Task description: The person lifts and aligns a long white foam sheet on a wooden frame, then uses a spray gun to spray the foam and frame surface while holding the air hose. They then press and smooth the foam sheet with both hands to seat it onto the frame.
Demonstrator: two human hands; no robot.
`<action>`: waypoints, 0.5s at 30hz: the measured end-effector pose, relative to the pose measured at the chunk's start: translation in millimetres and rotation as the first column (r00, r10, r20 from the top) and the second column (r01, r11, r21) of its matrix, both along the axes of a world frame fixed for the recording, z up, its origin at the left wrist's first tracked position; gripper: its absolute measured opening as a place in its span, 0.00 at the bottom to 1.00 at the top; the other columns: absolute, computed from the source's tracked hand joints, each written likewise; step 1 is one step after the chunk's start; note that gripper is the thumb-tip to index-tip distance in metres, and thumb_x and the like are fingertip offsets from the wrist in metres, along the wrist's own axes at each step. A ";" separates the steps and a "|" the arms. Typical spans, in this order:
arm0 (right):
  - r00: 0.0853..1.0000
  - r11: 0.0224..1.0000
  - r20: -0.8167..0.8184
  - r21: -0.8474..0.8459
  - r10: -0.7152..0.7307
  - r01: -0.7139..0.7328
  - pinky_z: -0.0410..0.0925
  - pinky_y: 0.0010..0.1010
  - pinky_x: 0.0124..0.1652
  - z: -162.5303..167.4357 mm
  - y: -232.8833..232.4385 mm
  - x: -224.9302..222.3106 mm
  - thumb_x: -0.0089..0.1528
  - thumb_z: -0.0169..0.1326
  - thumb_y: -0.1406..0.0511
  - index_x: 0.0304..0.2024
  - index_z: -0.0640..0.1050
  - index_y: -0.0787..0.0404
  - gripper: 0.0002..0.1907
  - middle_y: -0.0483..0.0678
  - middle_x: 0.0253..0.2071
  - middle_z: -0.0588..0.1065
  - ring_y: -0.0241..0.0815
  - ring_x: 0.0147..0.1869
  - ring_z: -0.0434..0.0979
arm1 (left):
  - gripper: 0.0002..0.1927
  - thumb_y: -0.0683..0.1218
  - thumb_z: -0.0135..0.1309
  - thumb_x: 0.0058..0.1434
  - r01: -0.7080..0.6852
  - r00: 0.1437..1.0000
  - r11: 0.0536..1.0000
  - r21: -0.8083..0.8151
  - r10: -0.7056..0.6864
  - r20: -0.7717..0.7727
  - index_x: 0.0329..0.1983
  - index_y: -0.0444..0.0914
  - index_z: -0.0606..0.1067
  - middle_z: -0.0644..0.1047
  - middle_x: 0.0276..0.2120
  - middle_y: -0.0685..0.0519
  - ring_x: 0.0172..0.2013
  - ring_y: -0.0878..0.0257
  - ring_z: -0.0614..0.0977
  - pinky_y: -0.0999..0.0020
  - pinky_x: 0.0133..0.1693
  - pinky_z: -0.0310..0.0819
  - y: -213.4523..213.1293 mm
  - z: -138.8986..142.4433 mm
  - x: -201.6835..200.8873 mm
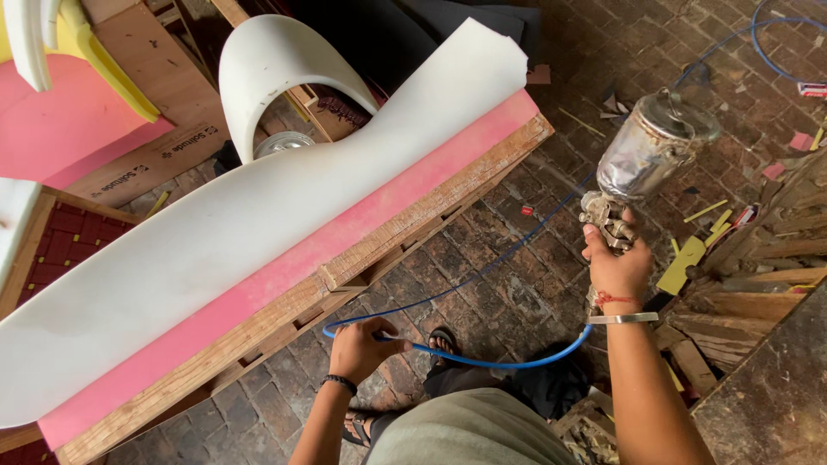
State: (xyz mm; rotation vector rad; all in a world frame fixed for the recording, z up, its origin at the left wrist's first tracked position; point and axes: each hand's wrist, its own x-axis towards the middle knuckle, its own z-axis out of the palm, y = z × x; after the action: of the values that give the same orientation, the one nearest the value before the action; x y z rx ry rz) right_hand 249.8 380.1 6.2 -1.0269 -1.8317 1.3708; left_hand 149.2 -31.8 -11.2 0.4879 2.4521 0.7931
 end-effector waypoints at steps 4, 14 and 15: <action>0.999 0.997 -0.024 0.060 -0.038 0.039 0.69 0.24 0.28 6.0 11.9 -5.8 0.62 0.63 0.70 0.64 0.73 0.64 0.27 0.42 0.38 0.80 0.30 0.27 0.76 | 0.23 0.65 0.70 0.43 -0.065 0.993 0.997 -0.031 0.068 0.100 0.33 0.45 0.84 0.82 0.23 0.55 0.27 0.63 0.84 0.68 0.31 0.74 3.0 9.1 -1.7; 0.926 0.903 -0.015 -0.212 0.378 -0.373 0.65 0.25 0.31 20.5 -74.3 -27.9 0.63 0.60 0.72 0.50 0.78 0.64 0.13 0.43 0.32 0.77 0.31 0.28 0.72 | 0.22 0.60 0.72 0.40 -0.212 0.974 0.977 -0.007 0.212 0.083 0.34 0.44 0.84 0.83 0.25 0.54 0.28 0.61 0.84 0.65 0.32 0.75 -51.7 13.4 7.7; 0.899 0.883 0.017 -0.197 0.438 -0.426 0.65 0.25 0.31 22.5 -91.4 -34.5 0.63 0.59 0.72 0.51 0.78 0.63 0.14 0.42 0.31 0.77 0.31 0.28 0.72 | 0.22 0.60 0.73 0.40 -0.242 0.967 0.970 -0.001 0.241 0.079 0.34 0.43 0.84 0.83 0.25 0.53 0.29 0.61 0.84 0.66 0.32 0.75 -63.6 13.4 9.7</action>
State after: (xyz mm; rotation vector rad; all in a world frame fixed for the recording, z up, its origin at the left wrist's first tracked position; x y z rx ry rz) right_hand 215.3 288.7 28.8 -0.7796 -2.0943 1.8225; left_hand 158.9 -95.4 2.2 0.1573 2.4645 0.9020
